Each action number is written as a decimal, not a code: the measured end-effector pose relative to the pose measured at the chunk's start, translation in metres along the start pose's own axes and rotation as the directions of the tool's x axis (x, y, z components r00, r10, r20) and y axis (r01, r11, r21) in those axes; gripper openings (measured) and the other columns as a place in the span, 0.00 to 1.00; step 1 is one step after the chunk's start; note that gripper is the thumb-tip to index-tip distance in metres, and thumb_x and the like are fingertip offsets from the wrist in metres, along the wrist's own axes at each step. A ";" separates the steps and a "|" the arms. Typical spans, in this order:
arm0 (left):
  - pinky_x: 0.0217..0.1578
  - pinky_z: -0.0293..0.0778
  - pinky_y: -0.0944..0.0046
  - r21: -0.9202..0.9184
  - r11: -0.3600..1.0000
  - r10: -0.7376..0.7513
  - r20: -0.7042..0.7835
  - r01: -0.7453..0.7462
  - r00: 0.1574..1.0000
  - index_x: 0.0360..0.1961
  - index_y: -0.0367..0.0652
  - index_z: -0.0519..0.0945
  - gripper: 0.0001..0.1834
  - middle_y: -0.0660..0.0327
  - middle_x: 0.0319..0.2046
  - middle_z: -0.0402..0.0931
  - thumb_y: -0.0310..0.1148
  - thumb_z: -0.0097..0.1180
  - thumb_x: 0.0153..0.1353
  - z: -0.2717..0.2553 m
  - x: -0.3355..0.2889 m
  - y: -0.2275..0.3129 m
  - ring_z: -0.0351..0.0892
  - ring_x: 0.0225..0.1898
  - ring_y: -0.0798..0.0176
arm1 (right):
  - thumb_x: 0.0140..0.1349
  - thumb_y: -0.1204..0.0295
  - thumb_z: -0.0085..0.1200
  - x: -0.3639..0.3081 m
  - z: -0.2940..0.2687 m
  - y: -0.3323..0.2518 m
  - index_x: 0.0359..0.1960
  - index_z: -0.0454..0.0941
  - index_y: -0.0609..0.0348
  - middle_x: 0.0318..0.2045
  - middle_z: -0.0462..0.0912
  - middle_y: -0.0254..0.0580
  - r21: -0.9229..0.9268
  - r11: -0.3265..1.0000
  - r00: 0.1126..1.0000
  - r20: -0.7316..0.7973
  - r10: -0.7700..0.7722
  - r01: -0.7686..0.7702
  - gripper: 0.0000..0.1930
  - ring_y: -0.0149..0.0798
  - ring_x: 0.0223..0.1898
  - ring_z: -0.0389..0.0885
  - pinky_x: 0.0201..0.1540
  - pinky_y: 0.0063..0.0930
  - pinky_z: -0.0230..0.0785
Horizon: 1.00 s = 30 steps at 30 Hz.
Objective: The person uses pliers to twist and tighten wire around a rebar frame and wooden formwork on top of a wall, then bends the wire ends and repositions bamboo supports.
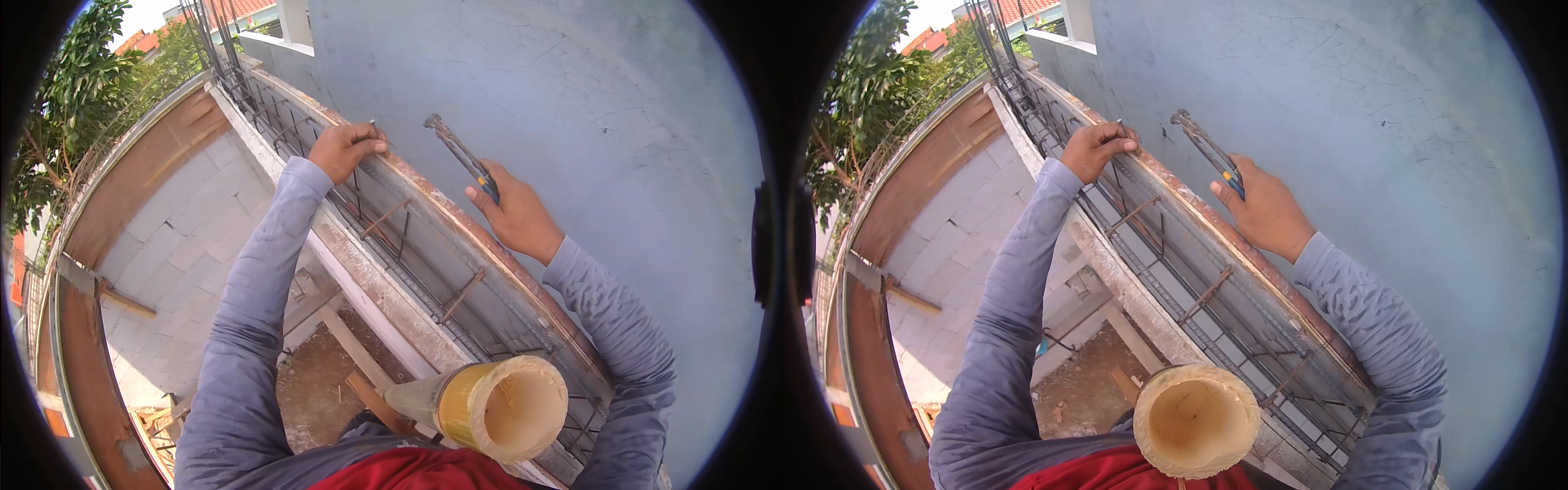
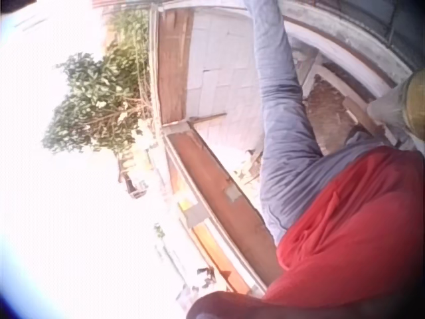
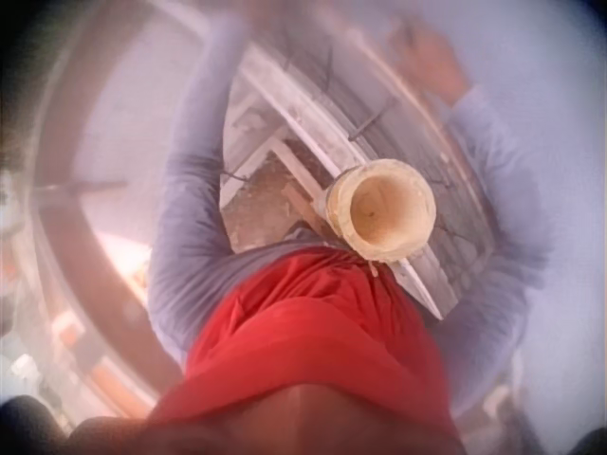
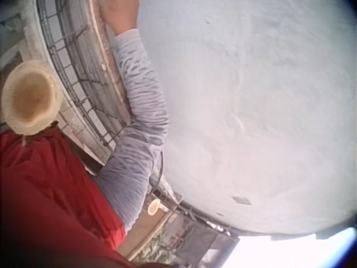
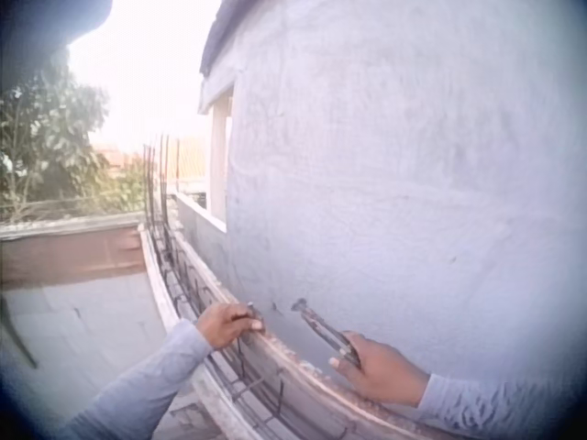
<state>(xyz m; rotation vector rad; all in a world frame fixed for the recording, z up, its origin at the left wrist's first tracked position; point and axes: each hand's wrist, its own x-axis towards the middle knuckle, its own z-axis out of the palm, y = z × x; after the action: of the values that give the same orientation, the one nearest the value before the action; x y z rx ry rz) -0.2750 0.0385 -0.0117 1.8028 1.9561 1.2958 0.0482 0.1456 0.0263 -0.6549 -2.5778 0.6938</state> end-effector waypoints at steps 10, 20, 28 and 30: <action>0.54 0.76 0.63 -0.025 0.999 -0.020 0.044 0.021 0.999 0.40 0.34 0.86 0.15 0.57 0.43 0.87 0.39 0.65 0.68 -0.002 -0.001 0.004 0.84 0.49 0.62 | 0.75 0.55 0.51 0.020 -0.009 -0.016 0.66 0.68 0.67 0.41 0.84 0.62 0.080 0.991 0.989 -0.106 -0.103 0.112 0.29 0.59 0.43 0.85 0.46 0.47 0.75; 0.49 0.77 0.63 0.010 1.000 0.006 0.001 -0.006 1.000 0.40 0.36 0.86 0.15 0.58 0.38 0.87 0.40 0.63 0.69 0.001 -0.001 0.007 0.84 0.43 0.64 | 0.75 0.54 0.52 0.027 -0.017 -0.032 0.65 0.68 0.65 0.35 0.85 0.58 0.129 0.991 0.996 -0.078 -0.031 0.041 0.28 0.56 0.38 0.86 0.43 0.45 0.75; 0.50 0.78 0.63 0.075 0.997 0.023 0.018 -0.024 1.000 0.41 0.36 0.87 0.15 0.58 0.40 0.87 0.40 0.63 0.69 0.000 0.000 0.010 0.85 0.44 0.64 | 0.75 0.53 0.53 0.019 -0.001 -0.020 0.66 0.67 0.64 0.36 0.84 0.59 0.151 0.988 0.997 -0.076 0.001 0.010 0.29 0.55 0.38 0.86 0.43 0.44 0.75; 0.50 0.78 0.63 0.046 0.998 0.033 0.020 -0.034 0.999 0.41 0.36 0.87 0.15 0.58 0.40 0.88 0.39 0.63 0.69 -0.001 0.000 0.007 0.85 0.44 0.63 | 0.75 0.53 0.52 0.018 0.007 -0.016 0.66 0.67 0.64 0.37 0.84 0.61 0.156 0.987 0.997 -0.078 -0.030 0.042 0.29 0.57 0.39 0.86 0.44 0.45 0.75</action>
<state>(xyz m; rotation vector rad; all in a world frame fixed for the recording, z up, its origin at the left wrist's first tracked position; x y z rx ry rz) -0.2704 0.0368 -0.0059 1.8701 1.9691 1.2480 0.0250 0.1405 0.0339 -0.5718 -2.4301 0.8342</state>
